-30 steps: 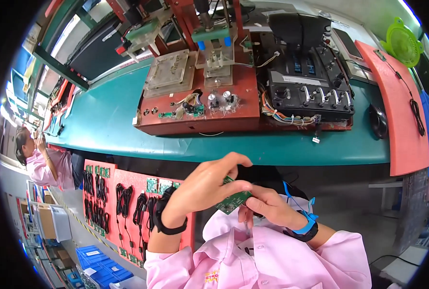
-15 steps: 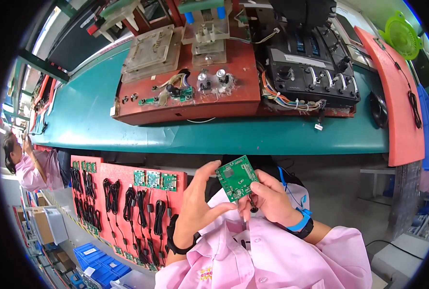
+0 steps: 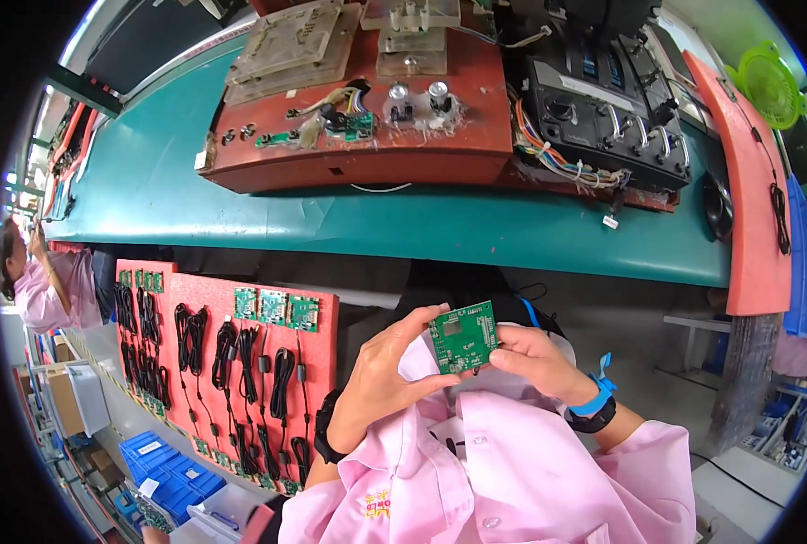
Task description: The person picks up a circuit board and a cable, connects them, and places the board into a testing fixture. They press down on the fixture's levers, press buttons on a control panel, and then remove the board and cable, placing them onto a red foam pad.
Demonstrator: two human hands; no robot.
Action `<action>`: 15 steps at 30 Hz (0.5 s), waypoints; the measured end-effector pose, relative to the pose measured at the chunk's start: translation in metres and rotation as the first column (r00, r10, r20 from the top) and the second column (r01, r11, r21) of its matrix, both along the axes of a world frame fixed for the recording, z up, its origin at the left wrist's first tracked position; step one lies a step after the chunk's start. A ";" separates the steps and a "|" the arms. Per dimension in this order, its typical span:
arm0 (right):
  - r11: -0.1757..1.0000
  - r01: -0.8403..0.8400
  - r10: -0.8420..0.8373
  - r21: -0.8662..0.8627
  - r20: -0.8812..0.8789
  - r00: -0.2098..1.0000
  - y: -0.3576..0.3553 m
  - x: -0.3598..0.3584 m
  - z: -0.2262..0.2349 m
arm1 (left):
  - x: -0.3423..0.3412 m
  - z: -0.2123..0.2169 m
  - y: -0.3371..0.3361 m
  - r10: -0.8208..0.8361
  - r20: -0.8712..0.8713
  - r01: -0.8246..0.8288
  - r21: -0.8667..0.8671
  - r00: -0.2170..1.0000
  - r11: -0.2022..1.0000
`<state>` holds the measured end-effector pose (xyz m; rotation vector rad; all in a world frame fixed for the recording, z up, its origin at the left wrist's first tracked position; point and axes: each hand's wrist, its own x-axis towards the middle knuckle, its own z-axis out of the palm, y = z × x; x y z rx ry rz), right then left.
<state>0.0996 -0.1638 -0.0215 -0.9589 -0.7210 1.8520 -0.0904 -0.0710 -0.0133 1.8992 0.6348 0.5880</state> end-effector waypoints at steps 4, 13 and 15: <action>0.999 0.043 -0.043 -0.012 -0.018 0.999 -0.011 -0.004 -0.015 | 0.003 -0.001 -0.006 0.014 -0.018 -0.014 -0.012 1.000 1.000; 0.995 0.097 -0.096 -0.018 0.040 0.995 -0.010 -0.011 -0.021 | 0.004 -0.008 -0.004 0.017 -0.023 -0.018 -0.016 1.000 1.000; 0.995 0.098 -0.097 -0.019 0.040 0.995 -0.009 -0.011 -0.021 | 0.003 -0.013 -0.004 0.046 -0.005 -0.047 -0.065 0.999 0.997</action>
